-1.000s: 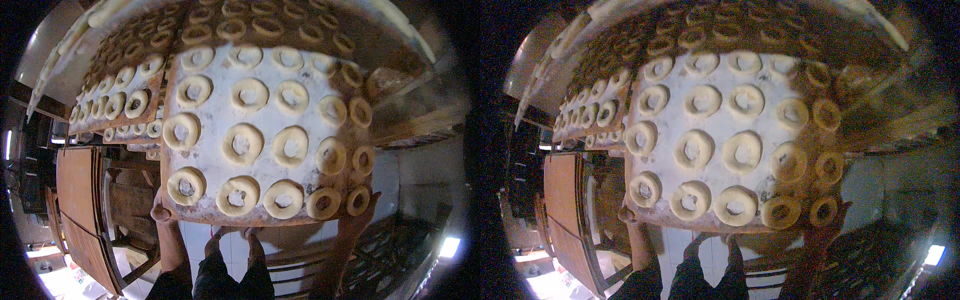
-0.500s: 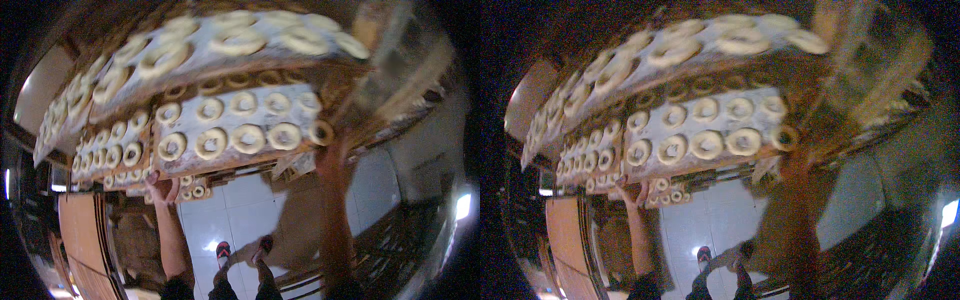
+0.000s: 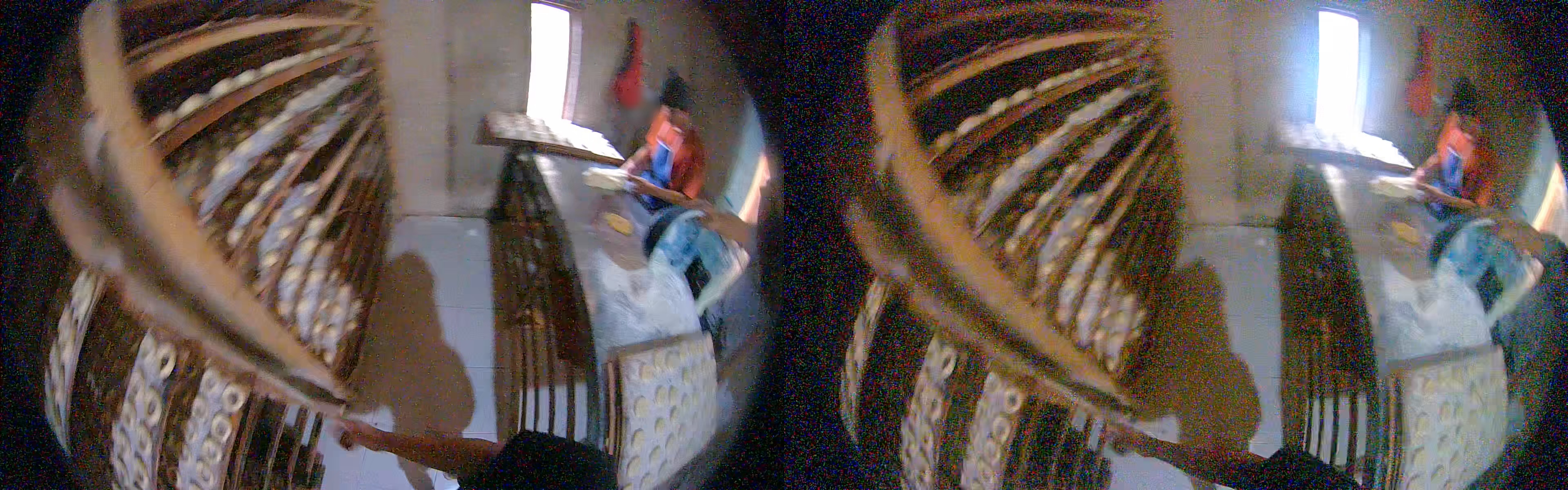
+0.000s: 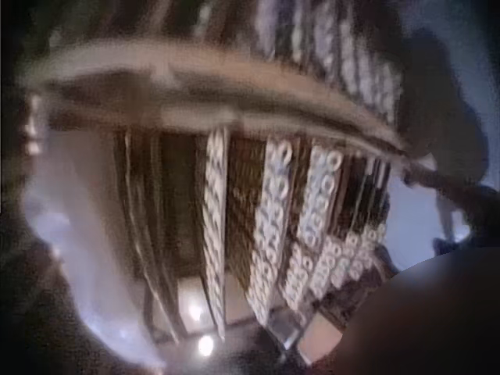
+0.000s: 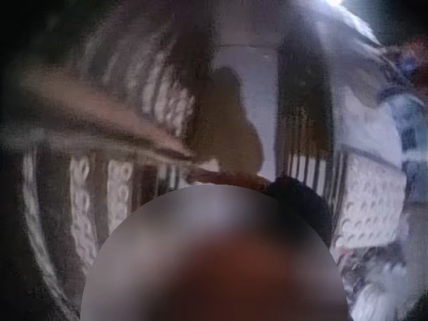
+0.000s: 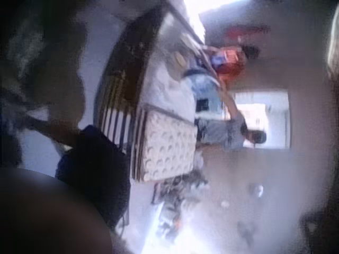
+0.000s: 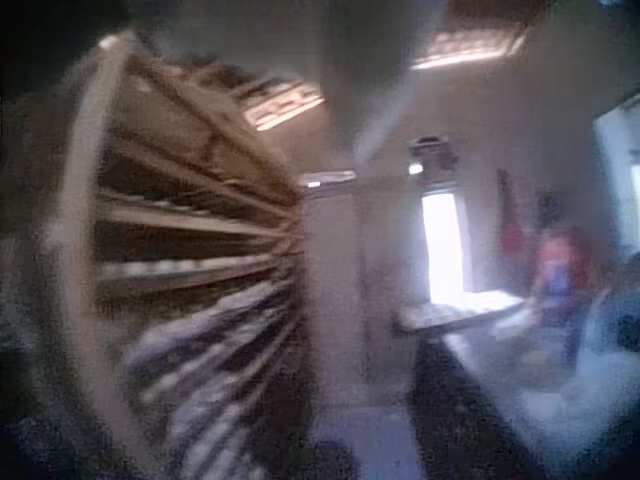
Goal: The person shapes small dough pieces into rings by hand and places them on a wooden tray. They repeatedly pick up dough, form it into a ring, and arrange it in rows. Finished trays are moved to a multi-tiered wooden rack.
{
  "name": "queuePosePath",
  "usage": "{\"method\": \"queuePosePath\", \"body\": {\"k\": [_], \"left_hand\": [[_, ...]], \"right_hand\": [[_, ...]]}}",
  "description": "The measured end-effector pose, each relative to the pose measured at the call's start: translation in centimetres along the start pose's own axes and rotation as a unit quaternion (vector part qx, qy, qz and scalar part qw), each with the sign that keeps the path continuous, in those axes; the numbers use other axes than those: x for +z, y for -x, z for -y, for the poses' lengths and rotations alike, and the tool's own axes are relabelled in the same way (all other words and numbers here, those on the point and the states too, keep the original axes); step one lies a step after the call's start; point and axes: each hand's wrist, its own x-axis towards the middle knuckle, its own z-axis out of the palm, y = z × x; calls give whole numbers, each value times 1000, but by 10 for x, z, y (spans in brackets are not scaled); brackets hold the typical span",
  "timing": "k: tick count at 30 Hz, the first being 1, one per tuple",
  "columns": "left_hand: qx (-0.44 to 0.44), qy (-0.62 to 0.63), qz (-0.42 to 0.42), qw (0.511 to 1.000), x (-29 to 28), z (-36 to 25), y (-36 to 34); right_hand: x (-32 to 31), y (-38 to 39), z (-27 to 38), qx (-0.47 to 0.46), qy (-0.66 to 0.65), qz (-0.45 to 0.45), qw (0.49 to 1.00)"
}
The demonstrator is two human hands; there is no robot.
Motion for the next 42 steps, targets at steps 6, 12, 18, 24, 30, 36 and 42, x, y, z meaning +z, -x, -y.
{"method": "queuePosePath", "body": {"k": [6, 12, 18, 24, 30, 36, 42], "left_hand": [[49, 18, 231, 972, 186, -162, -35], [56, 43, 324, 943, 281, -230, -73], [60, 59, 383, 920, 376, -298, -155], [89, 45, 440, 892, 488, -421, -224], [97, 41, 466, 878, 606, -517, -265], [26, 49, 416, 908, 709, -575, -296], [-44, 55, 348, 935, 775, -616, -310]], "right_hand": [[-203, 243, -62, 35, -285, -352, 891], [-295, 327, 87, -189, -367, -493, 766], [-393, 272, 205, -208, -396, -473, 760], [-528, 240, 305, -286, -405, -437, 750], [-683, 285, 437, -429, -373, -456, 685], [-873, 347, 560, -546, -380, -470, 580], [-1028, 378, 631, -626, -311, -388, 601]]}}
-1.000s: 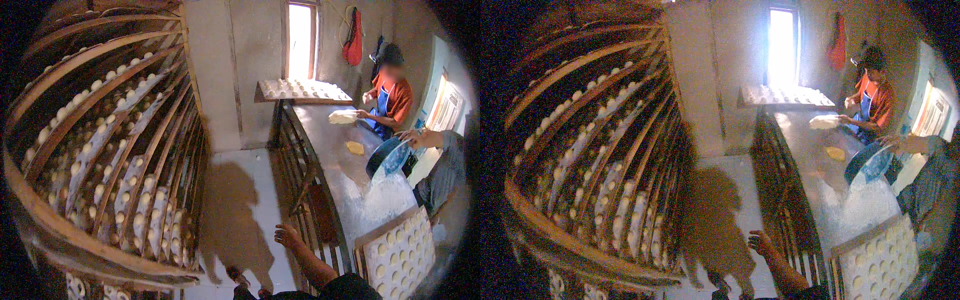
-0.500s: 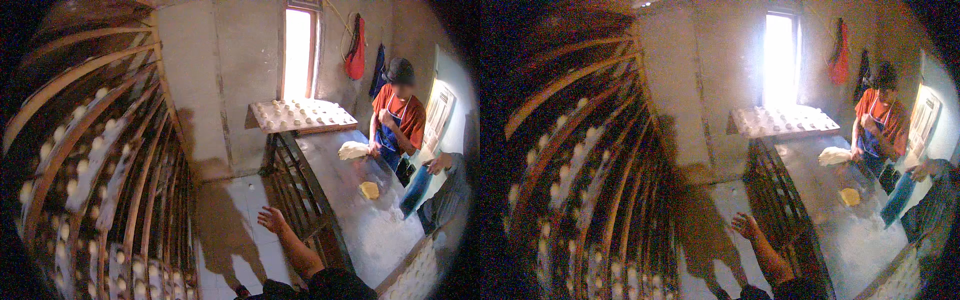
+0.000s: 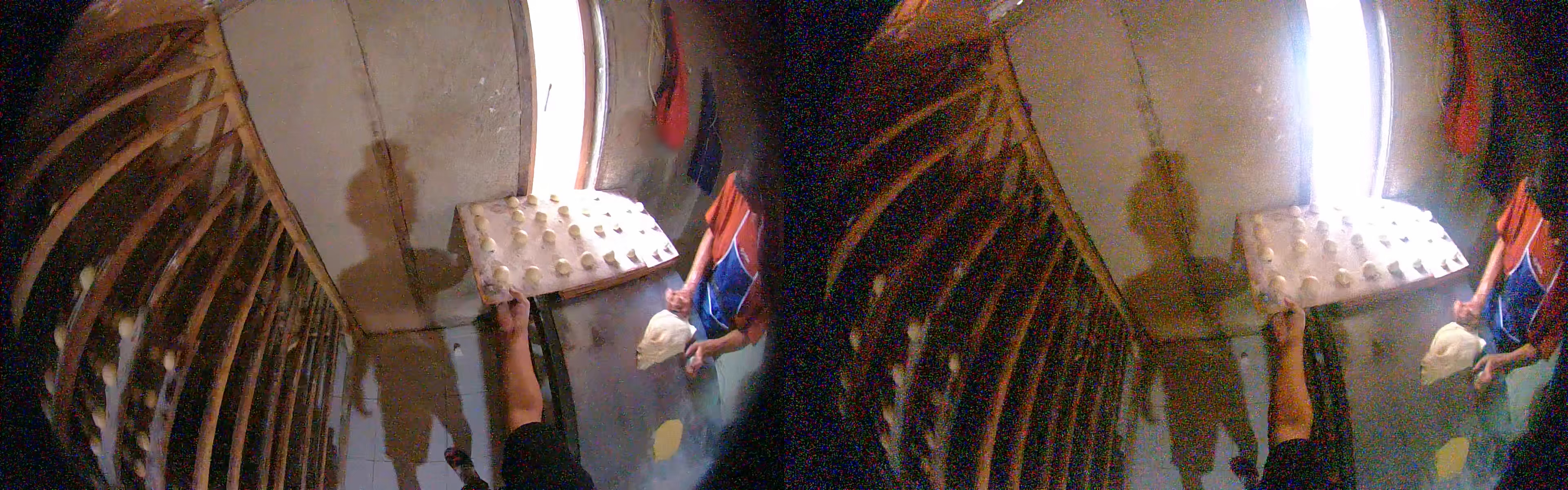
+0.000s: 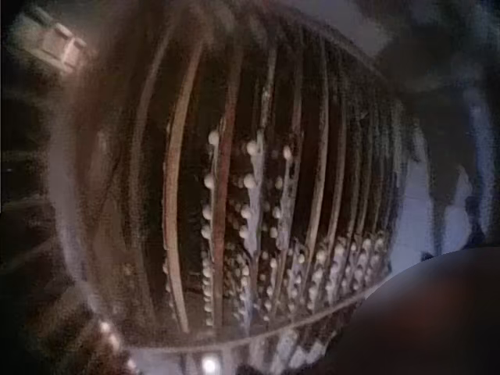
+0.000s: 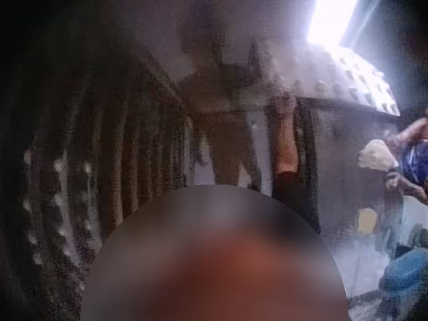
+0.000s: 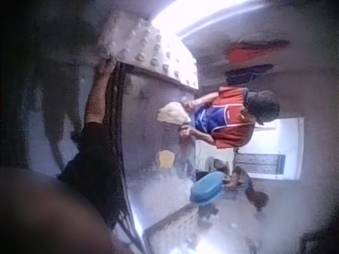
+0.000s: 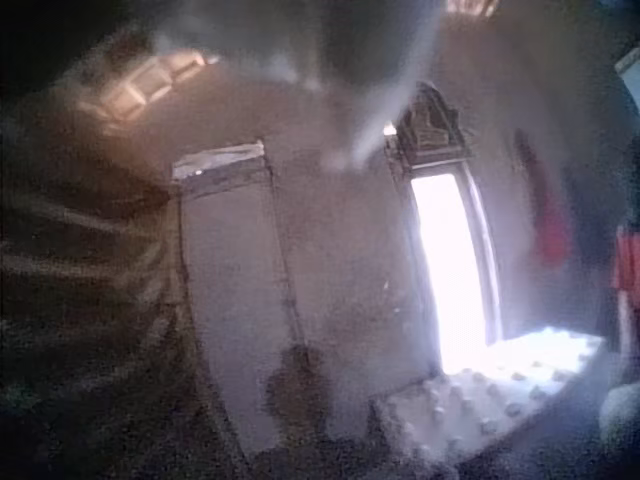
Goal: The person shapes small dough pieces into rings by hand and places them on a wooden tray. They repeatedly pick up dough, form it into a ring, and arrange it in rows. Finished trays are moved to a multi-tiered wooden rack.
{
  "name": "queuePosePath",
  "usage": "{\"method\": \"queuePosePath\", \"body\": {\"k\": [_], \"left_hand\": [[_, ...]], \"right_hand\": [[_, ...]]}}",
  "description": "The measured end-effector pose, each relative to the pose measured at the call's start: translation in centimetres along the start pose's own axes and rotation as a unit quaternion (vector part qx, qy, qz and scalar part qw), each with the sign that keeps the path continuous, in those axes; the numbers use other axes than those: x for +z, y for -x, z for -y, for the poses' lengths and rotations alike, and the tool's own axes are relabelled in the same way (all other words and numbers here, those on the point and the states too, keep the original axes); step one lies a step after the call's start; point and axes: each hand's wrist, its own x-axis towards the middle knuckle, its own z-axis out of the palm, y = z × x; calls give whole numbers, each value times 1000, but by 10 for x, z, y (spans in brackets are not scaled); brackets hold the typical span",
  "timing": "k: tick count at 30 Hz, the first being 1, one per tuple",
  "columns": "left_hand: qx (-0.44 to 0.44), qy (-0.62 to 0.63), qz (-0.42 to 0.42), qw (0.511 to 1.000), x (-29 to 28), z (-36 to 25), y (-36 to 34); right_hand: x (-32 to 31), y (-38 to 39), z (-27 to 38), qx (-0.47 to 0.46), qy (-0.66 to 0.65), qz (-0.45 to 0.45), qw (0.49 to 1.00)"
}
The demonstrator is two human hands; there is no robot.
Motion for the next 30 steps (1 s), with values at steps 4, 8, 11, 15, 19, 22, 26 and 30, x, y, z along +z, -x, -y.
{"method": "queuePosePath", "body": {"k": [4, 8, 11, 15, 19, 22, 26, 30], "left_hand": [[-13, 15, -21, 1000, 23, -17, -20], [-22, 17, -18, 999, 38, -38, -32], [-35, 30, -26, 999, 41, -49, -35], [-34, 89, -15, 995, 31, -22, -23], [-9, 252, 56, 966, -2, 25, -5], [34, 362, 174, 915, -31, 12, 11], [61, 316, 222, 920, -60, -58, 58], [68, 131, 112, 983, -96, -67, 156]], "right_hand": [[-26, -25, 3, -106, 234, -58, 965], [-55, 21, 4, -368, 681, -88, 627], [-60, 77, -4, -85, 773, -109, 619], [-53, 169, -1, 24, 713, -106, 693], [-32, 236, 3, 95, 638, -87, 759], [-4, 268, 2, 166, 578, -49, 797], [29, 293, -5, 237, 558, -4, 795], [42, 312, -5, 274, 554, 34, 785]]}}
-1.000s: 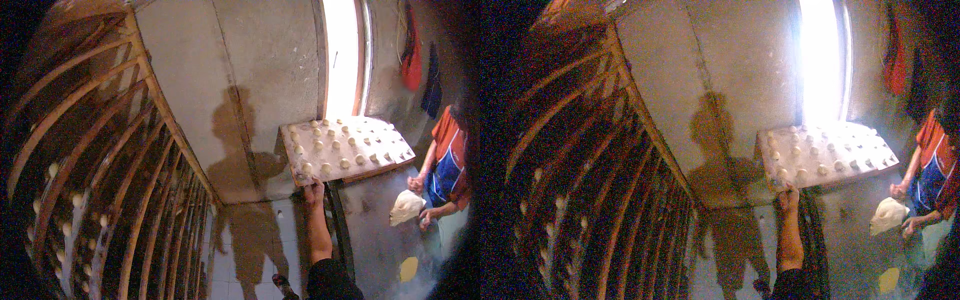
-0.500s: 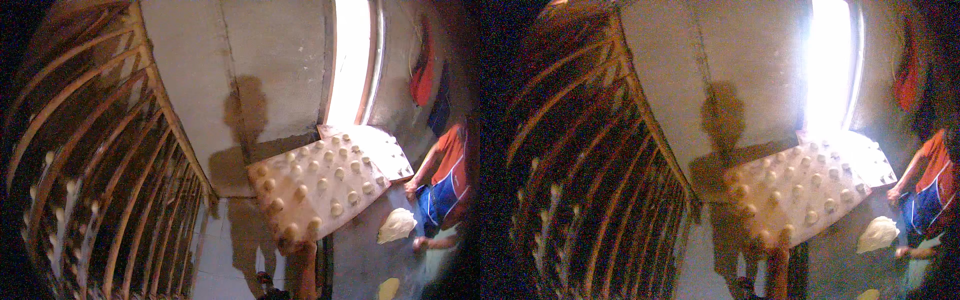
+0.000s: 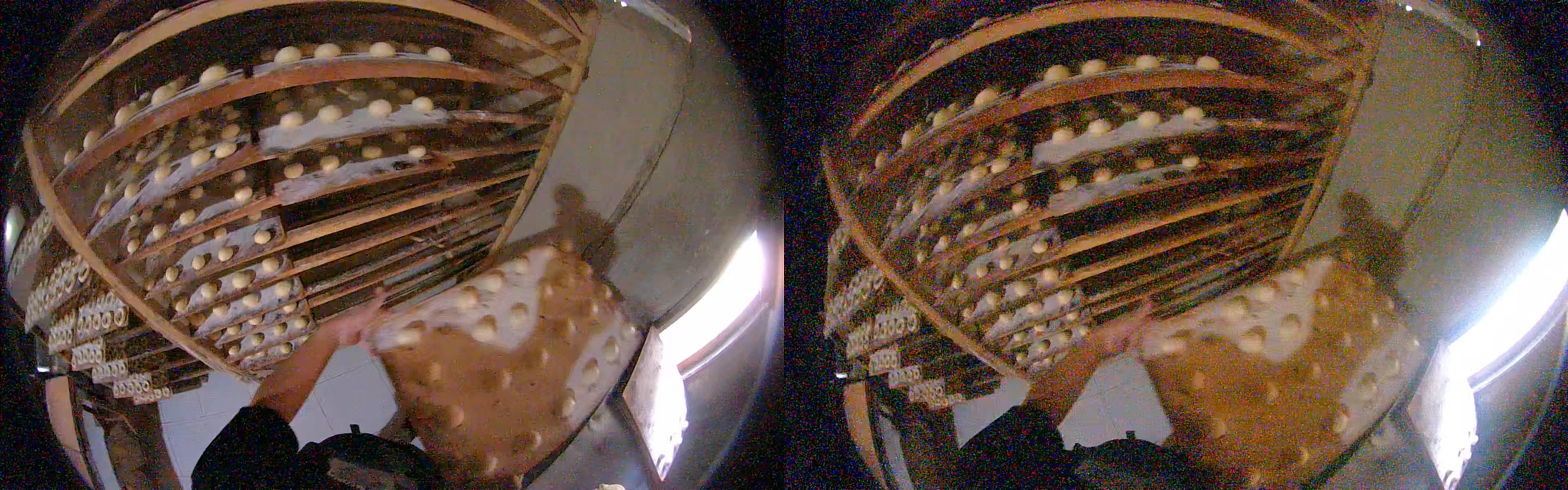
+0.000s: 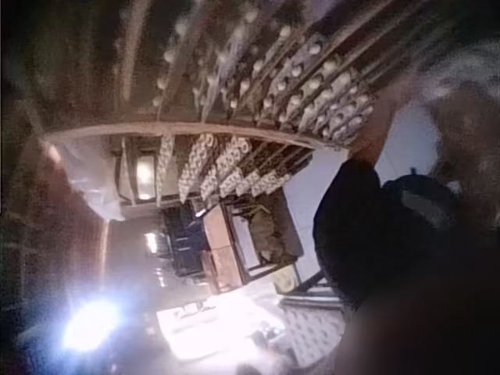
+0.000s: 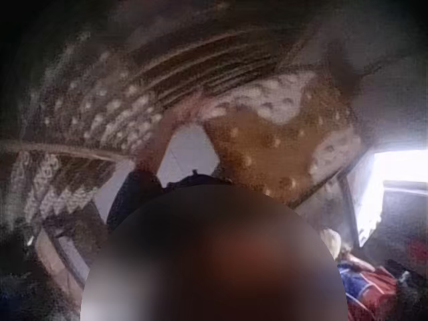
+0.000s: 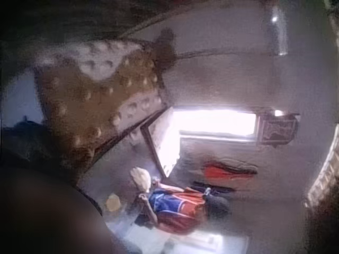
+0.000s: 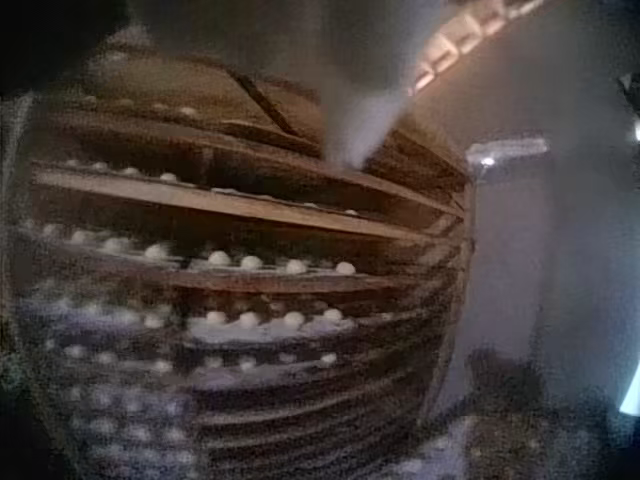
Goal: The person shapes small dough pieces into rings by hand and places them on a wooden tray. They repeatedly pick up dough, form it into a ring, and arrange it in rows. Finished trays are moved to a multi-tiered wooden rack.
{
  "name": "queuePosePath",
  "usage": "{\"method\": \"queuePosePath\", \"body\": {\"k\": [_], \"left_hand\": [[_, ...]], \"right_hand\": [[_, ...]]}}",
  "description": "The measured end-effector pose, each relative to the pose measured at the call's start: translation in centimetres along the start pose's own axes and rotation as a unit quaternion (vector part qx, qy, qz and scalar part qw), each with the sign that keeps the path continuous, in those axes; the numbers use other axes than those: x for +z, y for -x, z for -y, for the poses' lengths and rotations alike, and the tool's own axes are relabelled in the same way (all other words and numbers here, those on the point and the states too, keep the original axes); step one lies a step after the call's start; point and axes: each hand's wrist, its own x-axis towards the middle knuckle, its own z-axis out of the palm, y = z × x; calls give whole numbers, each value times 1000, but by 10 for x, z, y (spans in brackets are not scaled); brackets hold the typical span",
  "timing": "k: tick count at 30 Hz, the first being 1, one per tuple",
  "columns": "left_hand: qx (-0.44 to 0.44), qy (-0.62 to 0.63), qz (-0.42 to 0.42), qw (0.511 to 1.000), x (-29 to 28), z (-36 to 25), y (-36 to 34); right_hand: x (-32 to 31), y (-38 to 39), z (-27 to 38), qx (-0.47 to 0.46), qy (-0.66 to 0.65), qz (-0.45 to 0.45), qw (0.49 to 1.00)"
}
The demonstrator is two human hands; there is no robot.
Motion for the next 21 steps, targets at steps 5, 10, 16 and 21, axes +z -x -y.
{"method": "queuePosePath", "body": {"k": [5, 10, 16, 21], "left_hand": [[29, -94, -304, 948, -40, 62, 99], [37, -296, -466, 833, -50, 103, 148], [120, -349, -603, 707, -39, 132, 137], [1, -165, -589, 791, -29, 165, 56]], "right_hand": [[-2, 25, -1, -1, -11, 6, 1000], [-9, 32, 8, -13, -38, 13, 999], [32, -51, 38, -100, -68, 73, 990], [111, -117, 126, -93, -122, 157, 976]]}}
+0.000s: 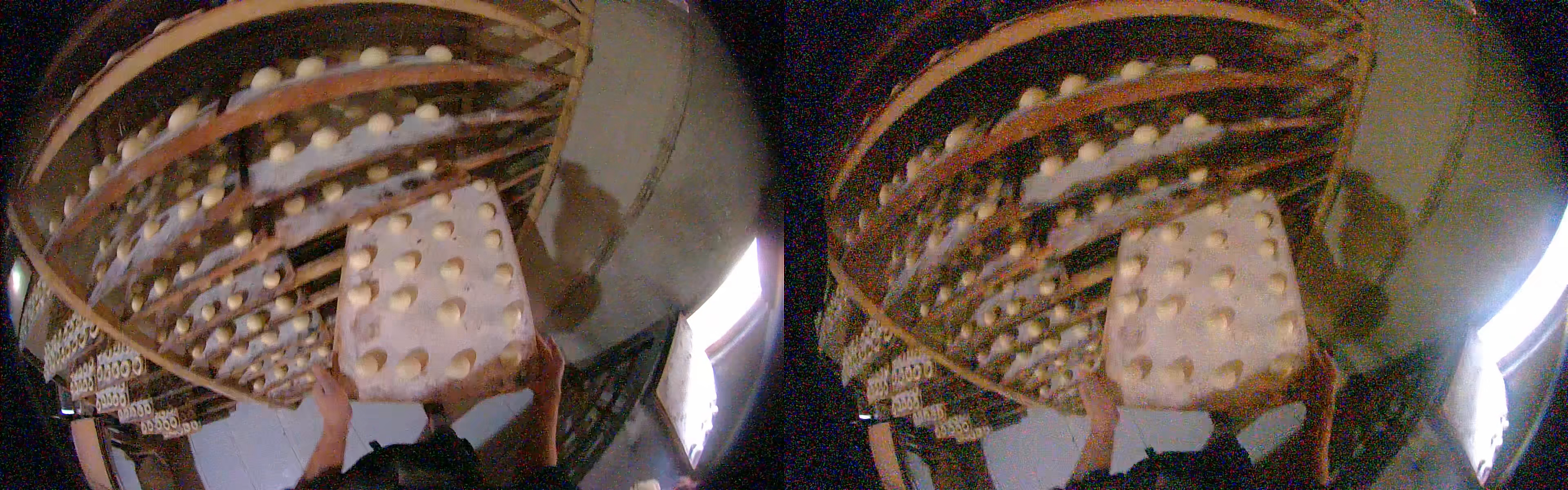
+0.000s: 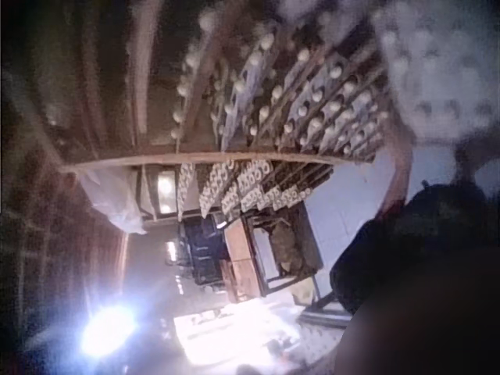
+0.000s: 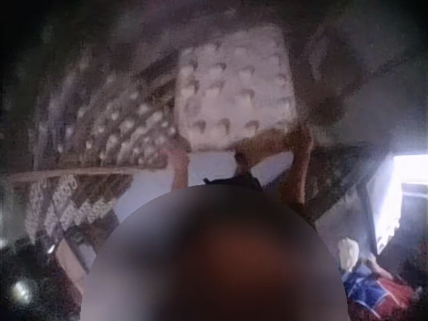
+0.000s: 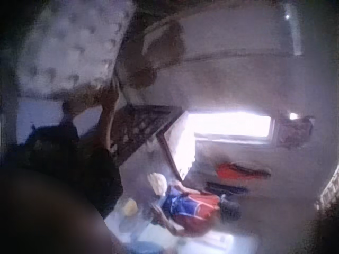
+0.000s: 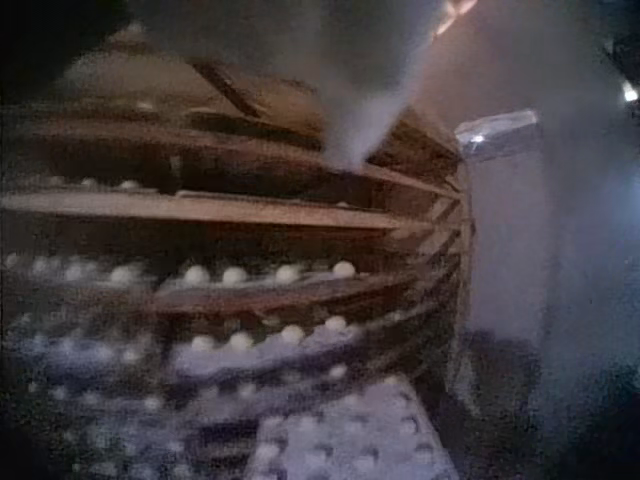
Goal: The person shapes small dough pieces into rings by hand and places them on a wooden tray. They repeatedly pick up dough, form it into a ring, and arrange it in rows. Finished trays are moved to a multi-tiered wooden rack.
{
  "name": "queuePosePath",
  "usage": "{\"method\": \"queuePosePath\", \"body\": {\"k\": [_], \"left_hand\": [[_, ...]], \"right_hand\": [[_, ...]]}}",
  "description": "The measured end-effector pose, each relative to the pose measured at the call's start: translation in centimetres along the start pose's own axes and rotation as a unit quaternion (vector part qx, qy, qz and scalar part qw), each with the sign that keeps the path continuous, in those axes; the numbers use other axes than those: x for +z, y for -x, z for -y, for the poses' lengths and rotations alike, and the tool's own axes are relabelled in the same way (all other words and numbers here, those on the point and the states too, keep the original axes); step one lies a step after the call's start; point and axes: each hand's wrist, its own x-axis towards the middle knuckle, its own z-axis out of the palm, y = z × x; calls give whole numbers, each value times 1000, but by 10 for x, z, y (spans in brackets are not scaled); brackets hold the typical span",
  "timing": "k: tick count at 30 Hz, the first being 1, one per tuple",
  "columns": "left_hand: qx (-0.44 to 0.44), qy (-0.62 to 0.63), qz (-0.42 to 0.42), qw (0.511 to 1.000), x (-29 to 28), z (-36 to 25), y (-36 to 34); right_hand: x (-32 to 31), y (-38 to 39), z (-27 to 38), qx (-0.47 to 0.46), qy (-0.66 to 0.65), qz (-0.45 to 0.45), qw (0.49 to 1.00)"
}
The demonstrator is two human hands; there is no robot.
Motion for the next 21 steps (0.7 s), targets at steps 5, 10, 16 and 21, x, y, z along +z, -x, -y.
{"method": "queuePosePath", "body": {"k": [5, 10, 16, 21], "left_hand": [[-50, 153, -98, 982, 22, -54, 20], [-49, 172, -100, 979, 29, -109, 2], [9, 406, -299, 864, 54, -135, -85], [15, 353, -225, 908, 25, -164, -138]], "right_hand": [[43, -20, 55, 140, 116, -118, 976], [56, -142, 23, 78, 35, 44, 995], [167, -255, -10, 135, 28, 72, 988], [248, -297, -23, 135, 65, 61, 987]]}}
